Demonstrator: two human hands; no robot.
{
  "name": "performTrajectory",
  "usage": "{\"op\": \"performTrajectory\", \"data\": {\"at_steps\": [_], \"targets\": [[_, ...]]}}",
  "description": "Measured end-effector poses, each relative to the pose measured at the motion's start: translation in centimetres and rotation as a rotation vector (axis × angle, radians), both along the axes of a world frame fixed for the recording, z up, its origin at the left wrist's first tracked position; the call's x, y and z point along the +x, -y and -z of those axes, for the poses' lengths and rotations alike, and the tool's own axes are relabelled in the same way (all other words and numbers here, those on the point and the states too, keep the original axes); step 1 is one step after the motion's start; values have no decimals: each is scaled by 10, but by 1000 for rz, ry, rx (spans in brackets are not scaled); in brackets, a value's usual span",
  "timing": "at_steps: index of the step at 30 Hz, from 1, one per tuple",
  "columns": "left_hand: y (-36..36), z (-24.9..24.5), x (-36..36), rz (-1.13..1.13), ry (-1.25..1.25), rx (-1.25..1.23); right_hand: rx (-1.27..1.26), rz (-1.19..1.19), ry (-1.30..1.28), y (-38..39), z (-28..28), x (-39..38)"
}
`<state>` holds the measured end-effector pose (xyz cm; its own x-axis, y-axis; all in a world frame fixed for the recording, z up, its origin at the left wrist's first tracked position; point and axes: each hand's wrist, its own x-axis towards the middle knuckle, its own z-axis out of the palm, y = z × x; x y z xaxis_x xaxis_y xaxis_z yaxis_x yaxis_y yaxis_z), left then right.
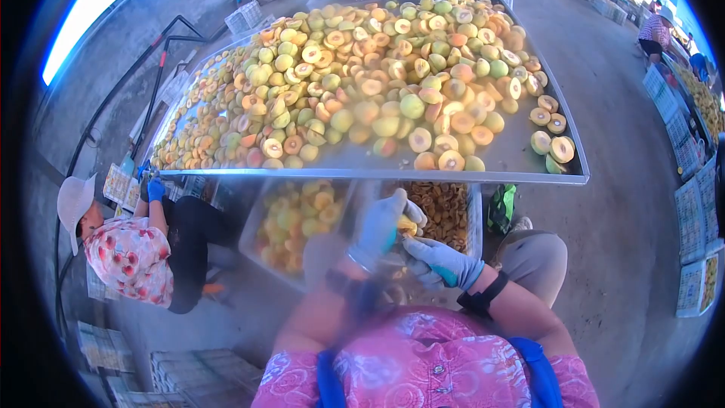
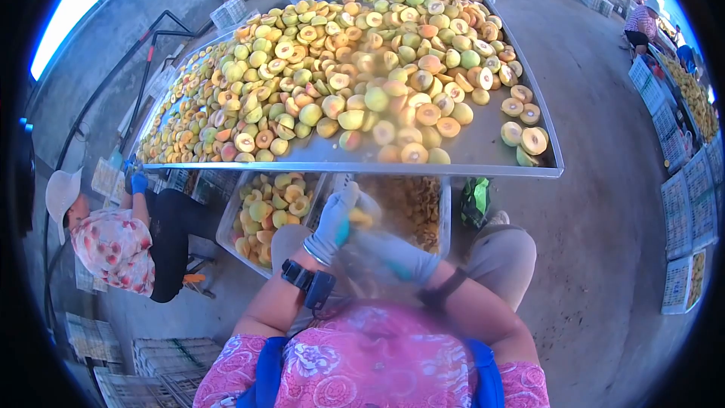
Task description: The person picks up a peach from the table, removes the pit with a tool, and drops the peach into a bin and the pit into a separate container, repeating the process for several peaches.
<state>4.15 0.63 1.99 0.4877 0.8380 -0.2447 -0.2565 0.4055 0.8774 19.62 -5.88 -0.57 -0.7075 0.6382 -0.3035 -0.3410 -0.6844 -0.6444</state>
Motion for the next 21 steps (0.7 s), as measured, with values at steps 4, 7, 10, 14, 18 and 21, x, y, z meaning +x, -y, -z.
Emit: {"op": "performTrajectory", "data": {"at_steps": [4,7,10,14,18,21], "targets": [[-4,15,0,84,-141,287,-9,0,-44,7,-11,-1],[-2,15,-3,72,-70,180,-143,-44,-161,8,-12,-2],[1,15,-5,39,49,47,-258,-100,-263,8,-9,-3],[-1,35,-8,59,382,15,-272,-40,-155,8,-28,-12],[-3,60,-5,-70,923,-392,-433,-74,-335,5,-33,-23],[-8,57,-31,-322,847,-313,-426,-150,-509,-9,1,-16]]}}
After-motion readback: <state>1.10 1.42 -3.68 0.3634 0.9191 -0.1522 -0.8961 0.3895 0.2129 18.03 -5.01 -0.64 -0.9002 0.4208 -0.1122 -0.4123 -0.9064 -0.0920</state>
